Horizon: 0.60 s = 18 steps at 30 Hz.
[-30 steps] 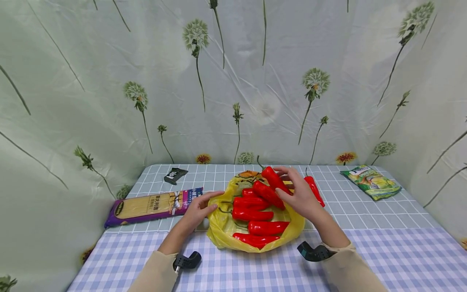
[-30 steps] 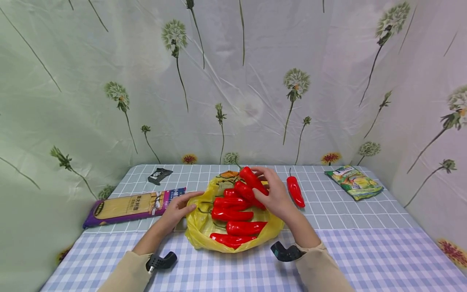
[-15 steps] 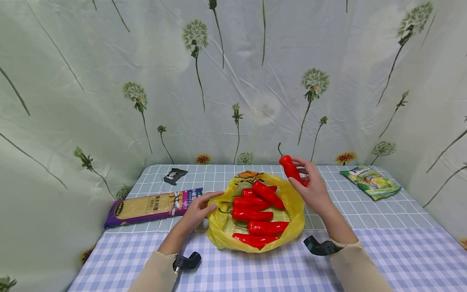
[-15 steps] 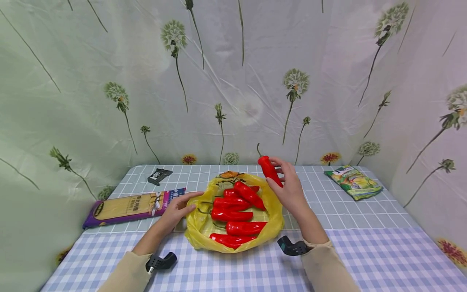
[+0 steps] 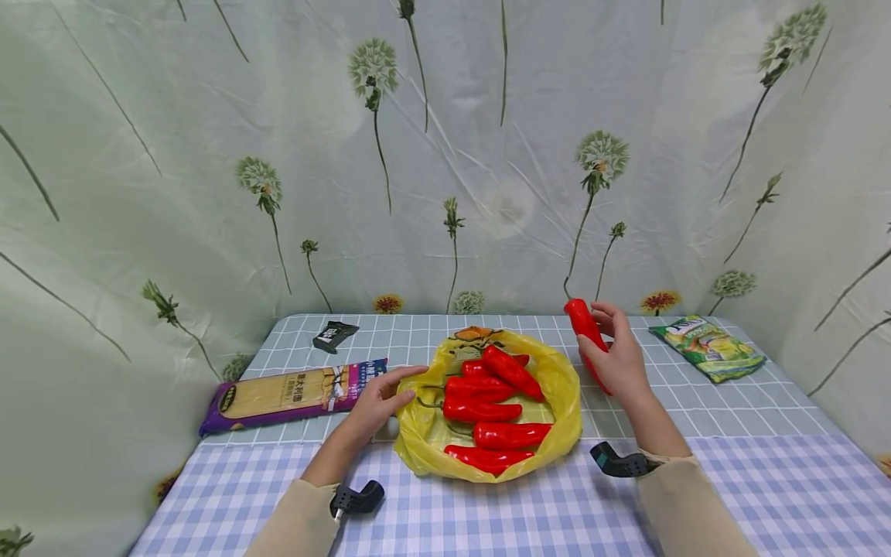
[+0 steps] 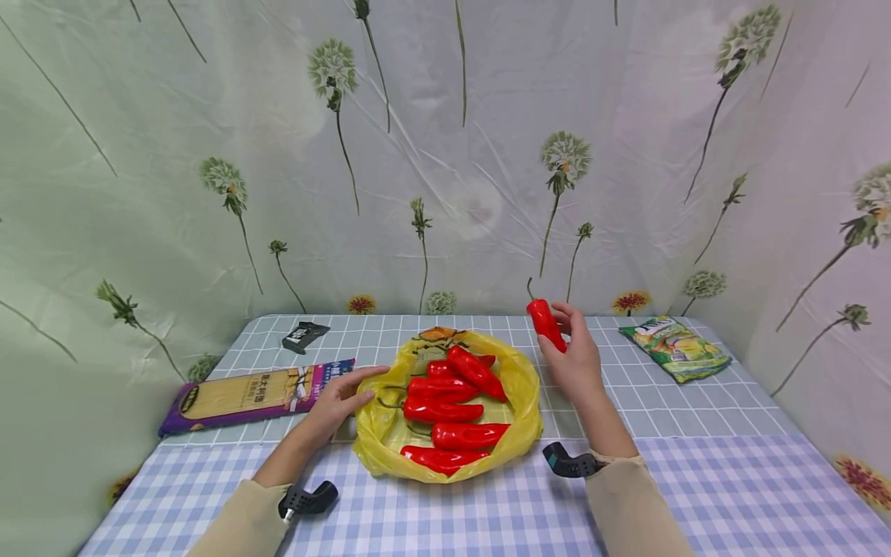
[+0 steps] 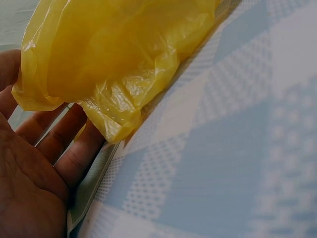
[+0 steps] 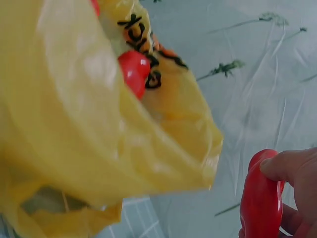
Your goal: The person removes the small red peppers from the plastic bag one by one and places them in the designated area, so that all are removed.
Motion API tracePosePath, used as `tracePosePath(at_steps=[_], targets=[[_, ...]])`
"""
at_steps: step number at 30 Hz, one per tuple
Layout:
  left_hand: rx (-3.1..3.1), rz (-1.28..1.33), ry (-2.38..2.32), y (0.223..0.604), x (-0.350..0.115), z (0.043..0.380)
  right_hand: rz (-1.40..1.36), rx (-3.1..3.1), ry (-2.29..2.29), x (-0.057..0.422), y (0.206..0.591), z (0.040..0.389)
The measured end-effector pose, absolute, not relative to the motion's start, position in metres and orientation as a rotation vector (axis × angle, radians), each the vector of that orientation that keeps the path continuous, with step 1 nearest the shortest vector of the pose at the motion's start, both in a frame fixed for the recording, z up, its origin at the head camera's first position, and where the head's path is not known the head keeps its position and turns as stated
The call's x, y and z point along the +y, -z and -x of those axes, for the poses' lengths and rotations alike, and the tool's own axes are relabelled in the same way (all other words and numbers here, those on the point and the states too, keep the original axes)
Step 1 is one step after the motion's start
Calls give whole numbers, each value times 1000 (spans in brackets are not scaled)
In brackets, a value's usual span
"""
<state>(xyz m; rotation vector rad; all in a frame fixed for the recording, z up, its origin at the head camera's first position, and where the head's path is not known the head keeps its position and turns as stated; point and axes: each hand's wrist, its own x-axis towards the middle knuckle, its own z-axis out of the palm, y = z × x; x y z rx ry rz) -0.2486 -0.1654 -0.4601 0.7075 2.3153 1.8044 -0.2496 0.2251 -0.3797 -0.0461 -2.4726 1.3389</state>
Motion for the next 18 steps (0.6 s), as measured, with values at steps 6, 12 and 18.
tracePosePath(at_steps=[6,12,18], targets=[[2321,-691,-1798,459,-165,249,138,-2468,-1363,240,387,256],[2339,-690,-1789,458,-165,249,254,-2495,-1360,253,394,258],[2327,-700,-1798,459,-165,248,306,-2540,-1342,261,402,260]])
